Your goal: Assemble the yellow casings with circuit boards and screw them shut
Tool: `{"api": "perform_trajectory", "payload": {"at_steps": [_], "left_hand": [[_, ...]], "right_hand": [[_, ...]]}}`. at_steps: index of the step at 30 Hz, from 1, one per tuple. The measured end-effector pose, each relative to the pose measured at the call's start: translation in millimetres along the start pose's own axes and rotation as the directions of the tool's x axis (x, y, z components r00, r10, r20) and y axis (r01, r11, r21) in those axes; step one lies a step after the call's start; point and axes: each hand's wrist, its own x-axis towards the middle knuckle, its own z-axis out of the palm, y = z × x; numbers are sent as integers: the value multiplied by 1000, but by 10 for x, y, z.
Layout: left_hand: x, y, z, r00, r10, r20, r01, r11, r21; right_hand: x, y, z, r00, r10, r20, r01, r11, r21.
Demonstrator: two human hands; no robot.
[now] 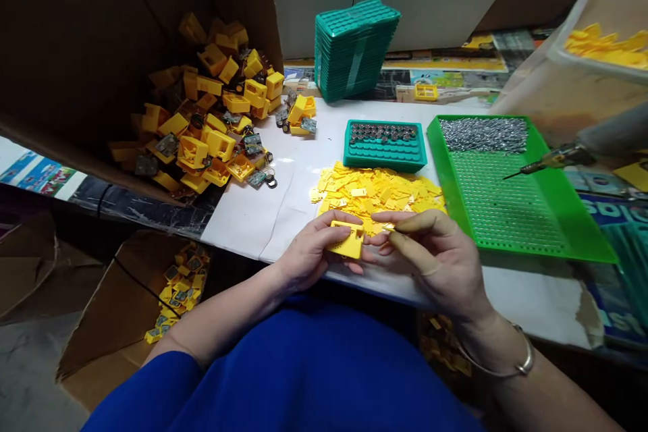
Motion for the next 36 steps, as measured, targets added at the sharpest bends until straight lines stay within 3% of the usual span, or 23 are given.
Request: {"api": "perform_trajectory", "payload": {"at_steps": [3,5,7,10,13,16,20,23,27,31,36], "left_hand": [[-15,3,-1,1000,14,-13,-14,1000,-9],[-22,0,-6,1000,18,-11,-18,1000,-13],[-27,-8,-14,1000,17,4,-17,1000,-9],[-30,-24,-28,999,22,34,-23,1000,14],[-29,-38,-39,997,39,67,-42,999,32],[-35,-48,-35,995,63,78,-69,996,64],[-65,-56,-14,988,128,92,-147,956,255],[-79,-76,-14,973,182,145,-226,887,403],[-68,-118,-38,966,190,176,-250,864,437],[-69,-120,-40,970,185,158,-236,872,429],[-78,-71,-30,981,167,96,-190,926,326]], "right_hand": [[-4,-23,-22,994,98,53,-105,986,130],[-1,-19,-59,994,83,64,-86,996,34],[0,-13,-104,997,-28,73,42,979,-199],[-5,-34,-156,945,-264,193,325,815,-480],[-19,-84,-171,890,-349,293,455,721,-523],[-39,-132,-163,889,-348,297,456,733,-505],[-53,-180,-141,942,-234,242,315,864,-392],[-35,-211,-104,965,-167,204,229,915,-332],[4,-214,-42,992,32,125,3,964,-266],[23,-173,-5,954,289,82,-284,957,-58],[32,-103,-15,890,433,145,-449,888,102]]}}
